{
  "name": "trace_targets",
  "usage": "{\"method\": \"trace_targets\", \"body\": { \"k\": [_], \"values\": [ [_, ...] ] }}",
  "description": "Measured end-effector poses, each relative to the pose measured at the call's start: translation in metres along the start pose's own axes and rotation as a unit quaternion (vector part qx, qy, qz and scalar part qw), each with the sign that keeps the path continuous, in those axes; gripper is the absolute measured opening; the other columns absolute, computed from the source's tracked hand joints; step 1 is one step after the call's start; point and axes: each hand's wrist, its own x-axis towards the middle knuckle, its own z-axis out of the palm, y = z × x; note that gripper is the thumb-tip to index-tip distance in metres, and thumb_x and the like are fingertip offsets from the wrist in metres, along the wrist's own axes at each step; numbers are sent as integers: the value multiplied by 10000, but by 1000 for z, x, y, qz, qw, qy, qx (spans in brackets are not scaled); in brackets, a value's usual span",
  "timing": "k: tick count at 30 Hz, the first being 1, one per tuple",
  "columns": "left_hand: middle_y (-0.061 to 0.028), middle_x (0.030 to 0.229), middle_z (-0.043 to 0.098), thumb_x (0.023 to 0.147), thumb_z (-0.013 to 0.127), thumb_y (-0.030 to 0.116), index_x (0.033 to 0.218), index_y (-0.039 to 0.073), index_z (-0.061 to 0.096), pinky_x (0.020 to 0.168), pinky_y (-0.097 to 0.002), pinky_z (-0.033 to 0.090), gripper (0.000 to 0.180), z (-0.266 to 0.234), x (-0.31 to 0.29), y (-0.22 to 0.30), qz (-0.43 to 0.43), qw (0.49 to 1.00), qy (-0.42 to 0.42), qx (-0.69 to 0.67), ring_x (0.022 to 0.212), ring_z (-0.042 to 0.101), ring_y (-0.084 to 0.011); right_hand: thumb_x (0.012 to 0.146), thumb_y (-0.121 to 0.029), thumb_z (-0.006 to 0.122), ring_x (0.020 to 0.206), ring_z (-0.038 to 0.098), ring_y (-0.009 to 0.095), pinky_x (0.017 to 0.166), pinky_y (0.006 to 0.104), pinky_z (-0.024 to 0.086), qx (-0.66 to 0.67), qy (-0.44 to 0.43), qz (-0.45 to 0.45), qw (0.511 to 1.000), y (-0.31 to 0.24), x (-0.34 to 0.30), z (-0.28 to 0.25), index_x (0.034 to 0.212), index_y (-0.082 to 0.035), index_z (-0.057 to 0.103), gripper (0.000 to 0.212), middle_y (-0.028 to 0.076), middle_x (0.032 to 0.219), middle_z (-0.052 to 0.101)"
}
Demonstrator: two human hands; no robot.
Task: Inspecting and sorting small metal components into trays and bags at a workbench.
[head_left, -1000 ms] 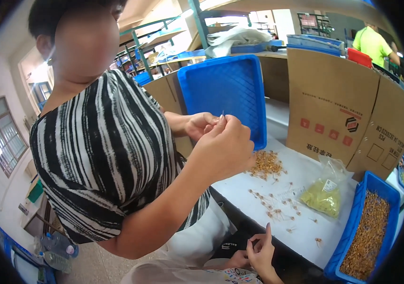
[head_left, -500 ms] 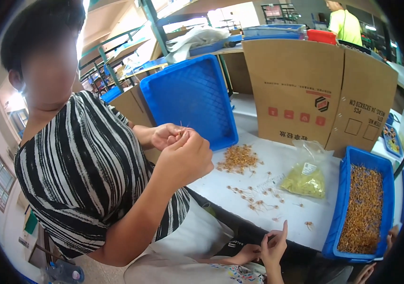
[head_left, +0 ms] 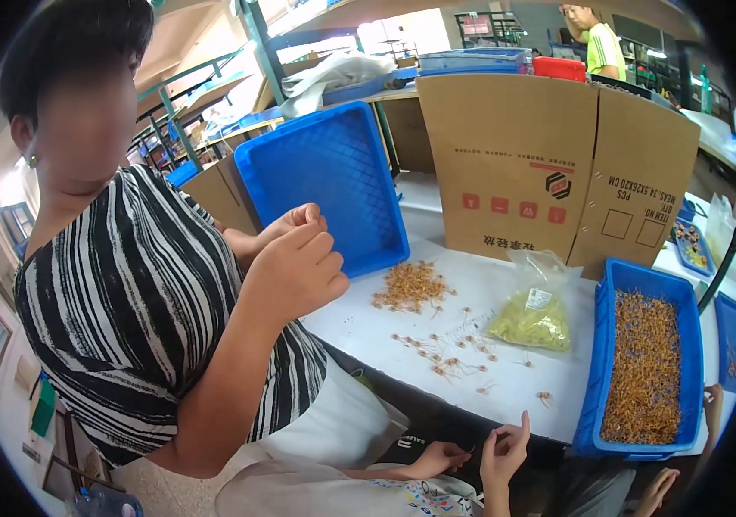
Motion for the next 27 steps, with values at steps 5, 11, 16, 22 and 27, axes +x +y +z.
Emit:
{"method": "trace_targets", "body": {
  "k": [5, 11, 16, 22, 27],
  "values": [
    [-34, 738, 664, 946, 669, 277, 937, 13, 719, 617, -221, 438, 269, -4, 7, -1, 6, 999, 19, -29, 651, 573, -103, 809, 82, 606, 543, 366, 86, 497, 202, 303, 14, 59, -46, 997, 11, -10, -3, 1438, 19, 375, 673, 34, 847, 577],
    [-35, 707, 667, 940, 675, 258, 902, 4, 720, 589, -215, 445, 261, 2, -2, 12, 60, 997, 42, 39, 616, 593, -102, 892, 3, 638, 576, 445, 130, 564, 223, 411, -9, 103, -11, 995, 32, -16, -10, 1447, -15, 402, 603, 40, 887, 641],
    [-36, 681, 661, 933, 683, 235, 874, -5, 714, 563, -212, 447, 250, 12, -1, 9, 89, 995, 29, 28, 581, 594, -102, 883, 11, 642, 583, 449, 116, 566, 227, 411, -23, 133, -4, 991, 53, -21, -15, 1438, -7, 407, 603, 25, 886, 638],
    [-35, 675, 654, 926, 693, 212, 865, -4, 710, 544, -209, 444, 226, 18, 9, -10, 89, 996, -8, 3, 557, 580, -100, 885, 10, 634, 591, 456, 120, 576, 228, 416, -46, 131, 44, 989, 52, -32, -15, 1422, -1, 417, 580, 28, 877, 634],
    [-32, 681, 651, 922, 697, 203, 868, -5, 709, 532, -204, 440, 215, 24, 15, -28, 81, 996, -28, 7, 549, 579, -97, 896, -6, 623, 598, 463, 127, 589, 227, 420, -46, 141, 83, 985, 62, -44, -22, 1408, 2, 427, 548, 34, 871, 631]
  ]
}}
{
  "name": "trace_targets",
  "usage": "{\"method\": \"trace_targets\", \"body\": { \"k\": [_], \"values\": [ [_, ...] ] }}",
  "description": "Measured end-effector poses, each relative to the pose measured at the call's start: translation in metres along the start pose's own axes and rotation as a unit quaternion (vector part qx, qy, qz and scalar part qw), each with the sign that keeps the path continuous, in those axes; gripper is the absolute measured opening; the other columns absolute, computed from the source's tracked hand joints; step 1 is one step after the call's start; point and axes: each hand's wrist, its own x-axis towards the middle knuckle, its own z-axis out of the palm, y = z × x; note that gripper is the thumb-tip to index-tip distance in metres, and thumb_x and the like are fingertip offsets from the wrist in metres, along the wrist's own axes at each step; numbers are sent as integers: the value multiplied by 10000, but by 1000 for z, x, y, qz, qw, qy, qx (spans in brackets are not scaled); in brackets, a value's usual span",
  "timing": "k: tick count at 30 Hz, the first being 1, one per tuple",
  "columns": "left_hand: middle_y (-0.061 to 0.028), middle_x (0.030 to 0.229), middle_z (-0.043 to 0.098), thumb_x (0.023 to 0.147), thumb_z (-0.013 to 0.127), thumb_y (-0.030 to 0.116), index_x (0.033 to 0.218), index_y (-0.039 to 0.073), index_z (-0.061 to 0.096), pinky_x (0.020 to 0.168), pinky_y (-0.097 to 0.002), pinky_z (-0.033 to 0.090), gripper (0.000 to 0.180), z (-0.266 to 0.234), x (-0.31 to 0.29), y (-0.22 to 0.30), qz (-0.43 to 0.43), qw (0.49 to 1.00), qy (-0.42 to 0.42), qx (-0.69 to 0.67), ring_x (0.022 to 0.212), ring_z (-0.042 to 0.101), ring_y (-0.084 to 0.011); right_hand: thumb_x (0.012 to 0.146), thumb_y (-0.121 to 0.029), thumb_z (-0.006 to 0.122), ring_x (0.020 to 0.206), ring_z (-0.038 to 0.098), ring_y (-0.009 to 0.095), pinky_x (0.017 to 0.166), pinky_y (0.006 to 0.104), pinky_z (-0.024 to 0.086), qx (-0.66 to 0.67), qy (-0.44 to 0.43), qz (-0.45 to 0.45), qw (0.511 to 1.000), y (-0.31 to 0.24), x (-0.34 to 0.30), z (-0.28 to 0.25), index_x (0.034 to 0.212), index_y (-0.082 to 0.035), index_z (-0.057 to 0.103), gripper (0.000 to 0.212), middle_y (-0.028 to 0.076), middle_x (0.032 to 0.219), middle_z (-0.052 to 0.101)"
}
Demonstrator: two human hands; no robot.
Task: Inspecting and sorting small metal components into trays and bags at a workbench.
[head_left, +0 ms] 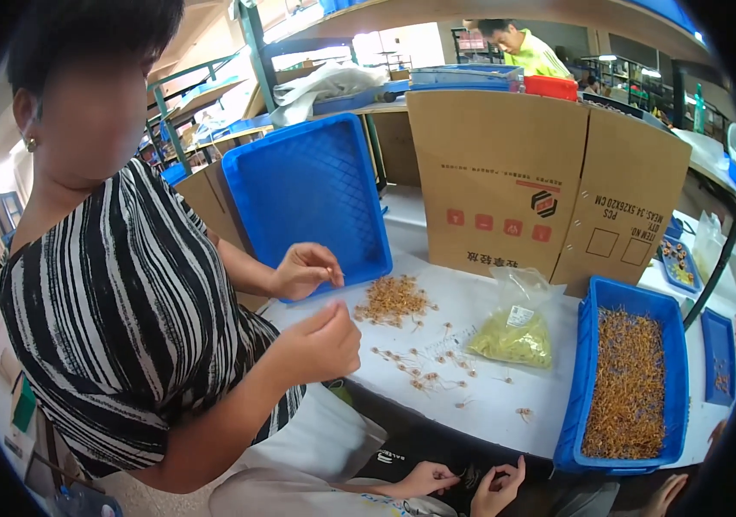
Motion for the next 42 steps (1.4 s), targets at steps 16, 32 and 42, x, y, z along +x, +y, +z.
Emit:
{"method": "trace_targets", "body": {
  "k": [16, 32, 42],
  "values": [
    [-45, 708, 660, 926, 696, 159, 895, -15, 716, 546, -187, 451, 177, 36, 2, 17, -5, 996, -87, 1, 563, 577, -87, 911, -54, 623, 635, 507, 159, 616, 255, 442, -44, 83, 59, 994, 68, -9, -60, 1412, -11, 420, 542, 59, 884, 626],
    [-88, 752, 678, 902, 706, 121, 923, -57, 708, 597, -205, 488, 179, 37, -8, 25, -10, 999, -35, 9, 614, 601, -120, 808, 25, 627, 555, 478, 122, 545, 236, 416, -13, 89, 58, 994, 60, -9, -71, 1302, -9, 518, 507, 21, 816, 614],
    [-96, 781, 671, 895, 710, 114, 911, -60, 697, 582, -209, 482, 175, 27, 2, 21, -8, 999, 2, -30, 622, 599, -131, 811, -18, 655, 547, 486, 138, 540, 251, 414, -77, 46, 42, 995, 62, -18, -69, 1317, -23, 501, 529, 21, 882, 626]
  ]
}}
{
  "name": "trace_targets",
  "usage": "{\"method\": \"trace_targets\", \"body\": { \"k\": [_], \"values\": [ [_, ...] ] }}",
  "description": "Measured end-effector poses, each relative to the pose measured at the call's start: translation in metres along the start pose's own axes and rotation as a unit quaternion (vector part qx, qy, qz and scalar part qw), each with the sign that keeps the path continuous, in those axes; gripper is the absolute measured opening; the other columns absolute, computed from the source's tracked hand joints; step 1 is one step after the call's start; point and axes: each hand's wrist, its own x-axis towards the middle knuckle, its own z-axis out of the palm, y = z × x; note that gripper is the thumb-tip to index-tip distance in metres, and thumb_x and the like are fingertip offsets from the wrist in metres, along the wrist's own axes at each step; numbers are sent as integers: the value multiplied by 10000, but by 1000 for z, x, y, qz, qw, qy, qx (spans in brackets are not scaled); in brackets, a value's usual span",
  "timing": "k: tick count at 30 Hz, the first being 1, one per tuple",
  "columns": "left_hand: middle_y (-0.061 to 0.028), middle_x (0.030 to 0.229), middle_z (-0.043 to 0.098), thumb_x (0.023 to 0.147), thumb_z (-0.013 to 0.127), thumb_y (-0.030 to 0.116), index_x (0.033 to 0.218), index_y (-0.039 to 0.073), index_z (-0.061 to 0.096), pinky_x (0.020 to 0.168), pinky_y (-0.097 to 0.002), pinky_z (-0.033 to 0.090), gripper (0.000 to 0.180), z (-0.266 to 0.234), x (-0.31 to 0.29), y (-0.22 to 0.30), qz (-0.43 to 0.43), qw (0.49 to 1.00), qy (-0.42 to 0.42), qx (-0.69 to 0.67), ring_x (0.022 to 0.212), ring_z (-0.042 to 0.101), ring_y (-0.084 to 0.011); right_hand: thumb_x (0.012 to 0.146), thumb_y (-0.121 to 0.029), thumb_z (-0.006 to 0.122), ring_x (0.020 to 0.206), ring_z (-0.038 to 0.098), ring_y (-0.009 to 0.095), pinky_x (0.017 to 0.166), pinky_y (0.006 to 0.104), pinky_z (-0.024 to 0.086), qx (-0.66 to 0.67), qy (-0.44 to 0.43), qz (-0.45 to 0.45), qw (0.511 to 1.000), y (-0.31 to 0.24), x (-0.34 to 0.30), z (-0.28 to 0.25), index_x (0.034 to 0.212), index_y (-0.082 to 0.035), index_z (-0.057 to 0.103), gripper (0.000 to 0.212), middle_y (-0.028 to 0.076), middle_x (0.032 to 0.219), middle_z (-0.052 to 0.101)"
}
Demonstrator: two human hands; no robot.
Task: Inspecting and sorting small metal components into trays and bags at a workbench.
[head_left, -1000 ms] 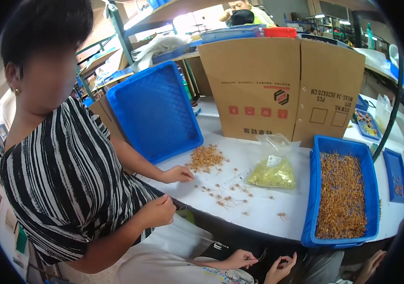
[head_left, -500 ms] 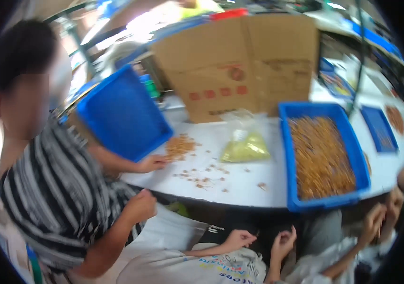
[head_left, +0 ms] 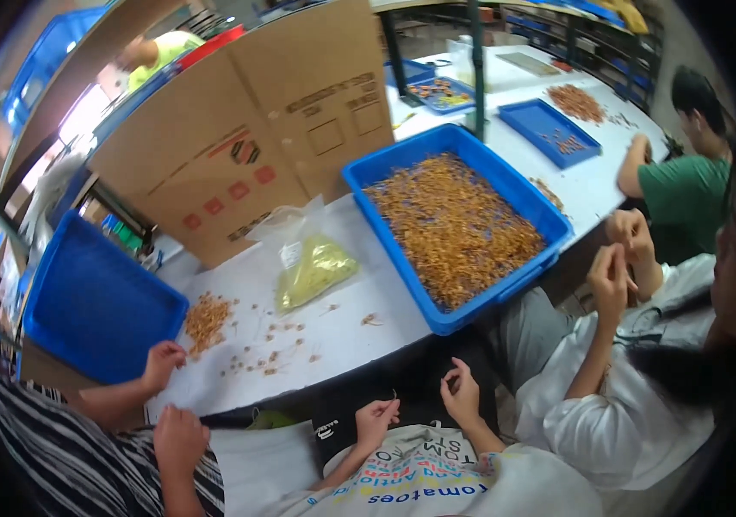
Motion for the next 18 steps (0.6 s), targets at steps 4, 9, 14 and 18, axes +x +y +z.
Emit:
{"method": "trace_targets", "body": {
  "k": [4, 9, 14, 18],
  "values": [
    [-83, 763, 669, 907, 706, 146, 923, -44, 704, 575, -205, 480, 191, -14, 0, -8, -5, 999, 18, -28, 609, 594, -114, 804, -2, 638, 611, 542, 164, 599, 252, 456, 12, -40, -33, 999, 17, -4, 17, 1344, -10, 474, 564, 39, 865, 622],
    [-60, 729, 666, 914, 704, 175, 909, -30, 713, 533, -202, 459, 205, -12, 7, -24, 24, 999, 16, -30, 569, 577, -99, 809, 23, 591, 673, 579, 213, 666, 295, 494, -25, -87, 3, 996, 10, 0, 17, 1350, 29, 456, 558, 90, 856, 609],
    [-54, 730, 663, 923, 692, 164, 909, -33, 711, 535, -198, 455, 199, -17, 1, -18, 11, 999, 3, -30, 569, 567, -95, 814, 29, 576, 660, 560, 203, 652, 296, 474, -54, -113, 10, 992, 24, 9, 27, 1349, -18, 463, 549, 76, 832, 586],
    [-55, 732, 660, 932, 681, 160, 914, -33, 709, 542, -193, 452, 196, -16, 2, -7, -1, 999, 0, -32, 571, 560, -98, 832, 40, 561, 697, 566, 217, 682, 309, 472, -65, -99, -7, 993, 42, 15, 31, 1339, -28, 471, 520, 86, 856, 581]
  ]
}}
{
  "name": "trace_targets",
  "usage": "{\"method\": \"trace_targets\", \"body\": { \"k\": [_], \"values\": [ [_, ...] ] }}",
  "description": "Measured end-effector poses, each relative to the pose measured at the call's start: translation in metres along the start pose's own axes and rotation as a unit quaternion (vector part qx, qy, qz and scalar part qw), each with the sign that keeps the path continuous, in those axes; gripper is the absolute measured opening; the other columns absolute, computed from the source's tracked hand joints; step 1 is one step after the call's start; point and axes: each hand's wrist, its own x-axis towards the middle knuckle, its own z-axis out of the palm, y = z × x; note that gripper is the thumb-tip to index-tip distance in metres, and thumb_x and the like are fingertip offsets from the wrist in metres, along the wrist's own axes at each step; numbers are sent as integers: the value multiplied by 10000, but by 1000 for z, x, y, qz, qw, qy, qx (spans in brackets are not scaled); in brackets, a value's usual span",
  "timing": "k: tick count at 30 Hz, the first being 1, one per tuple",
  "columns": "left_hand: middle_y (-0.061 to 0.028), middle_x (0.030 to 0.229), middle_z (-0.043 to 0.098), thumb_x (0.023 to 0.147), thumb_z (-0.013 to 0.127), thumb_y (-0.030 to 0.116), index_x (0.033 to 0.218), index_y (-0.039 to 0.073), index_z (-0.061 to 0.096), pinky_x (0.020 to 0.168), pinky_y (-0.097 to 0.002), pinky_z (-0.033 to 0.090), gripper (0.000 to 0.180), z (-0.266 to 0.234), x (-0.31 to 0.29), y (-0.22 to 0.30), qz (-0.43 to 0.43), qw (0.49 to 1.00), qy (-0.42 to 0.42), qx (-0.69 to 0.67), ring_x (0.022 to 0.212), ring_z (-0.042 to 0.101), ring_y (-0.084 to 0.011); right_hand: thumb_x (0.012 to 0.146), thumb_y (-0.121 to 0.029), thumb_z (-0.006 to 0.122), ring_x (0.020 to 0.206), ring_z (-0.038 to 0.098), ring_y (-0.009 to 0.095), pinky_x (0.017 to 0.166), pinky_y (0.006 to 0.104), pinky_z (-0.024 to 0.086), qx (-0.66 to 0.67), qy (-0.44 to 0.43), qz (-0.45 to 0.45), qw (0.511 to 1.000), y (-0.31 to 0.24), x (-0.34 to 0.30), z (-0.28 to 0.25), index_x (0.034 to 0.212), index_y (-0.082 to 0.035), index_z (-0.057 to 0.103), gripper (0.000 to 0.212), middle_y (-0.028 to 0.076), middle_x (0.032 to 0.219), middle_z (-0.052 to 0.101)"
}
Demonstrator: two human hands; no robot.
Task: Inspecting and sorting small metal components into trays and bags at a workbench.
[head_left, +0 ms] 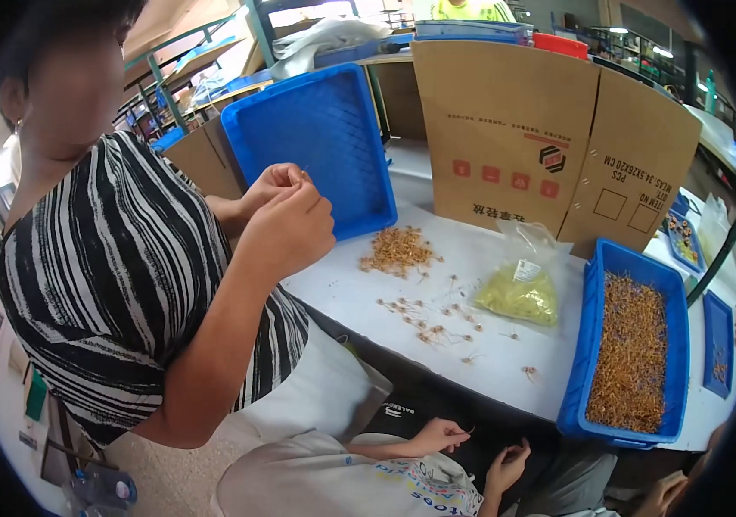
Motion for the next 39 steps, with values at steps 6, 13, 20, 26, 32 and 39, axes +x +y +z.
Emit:
{"method": "trace_targets", "body": {
  "k": [6, 13, 20, 26, 32, 39],
  "values": [
    [-49, 738, 659, 925, 683, 160, 928, -27, 711, 544, -196, 454, 189, 2, 7, 1, -14, 1000, -11, 25, 564, 559, -95, 875, 54, 532, 787, 583, 266, 760, 343, 478, -18, 24, -18, 999, -1, 2, 3, 1319, -22, 483, 454, 118, 915, 576],
    [-39, 703, 640, 928, 684, 172, 860, -6, 699, 517, -212, 433, 192, 2, 12, -5, -5, 1000, 0, 16, 530, 548, -99, 896, 52, 518, 804, 590, 285, 782, 354, 484, -20, 30, -35, 999, 3, 7, 5, 1316, -26, 490, 429, 127, 914, 571],
    [-44, 712, 649, 923, 686, 179, 868, -8, 702, 521, -209, 440, 195, 4, 13, -7, -5, 1000, -5, 24, 537, 562, -103, 862, 56, 533, 792, 592, 287, 760, 357, 485, -7, 20, -35, 999, 7, 3, 0, 1310, -27, 499, 458, 135, 949, 597],
    [-33, 744, 668, 910, 708, 209, 917, 11, 712, 555, -190, 443, 199, -4, 11, -1, -41, 999, -10, 20, 593, 570, -81, 802, 19, 591, 699, 602, 293, 664, 362, 494, -46, -301, -41, 952, -82, 14, -55, 1163, -7, 625, 364, 102, 844, 650],
    [-38, 694, 657, 909, 692, 199, 917, -27, 717, 526, -196, 440, 228, -5, 13, -9, 19, 999, -23, 18, 561, 567, -89, 770, 50, 645, 592, 474, 79, 523, 185, 354, 254, -390, -138, 874, -257, 53, -120, 1169, -4, 652, 403, 12, 792, 637],
    [-49, 686, 663, 914, 699, 217, 866, -22, 712, 562, -202, 469, 245, -3, 2, 4, -25, 998, -10, 64, 574, 585, -89, 817, 67, 646, 586, 452, 47, 521, 159, 351, 354, 87, -315, 876, -391, 147, -123, 1495, 34, 320, 753, 20, 865, 660]
  ]
}}
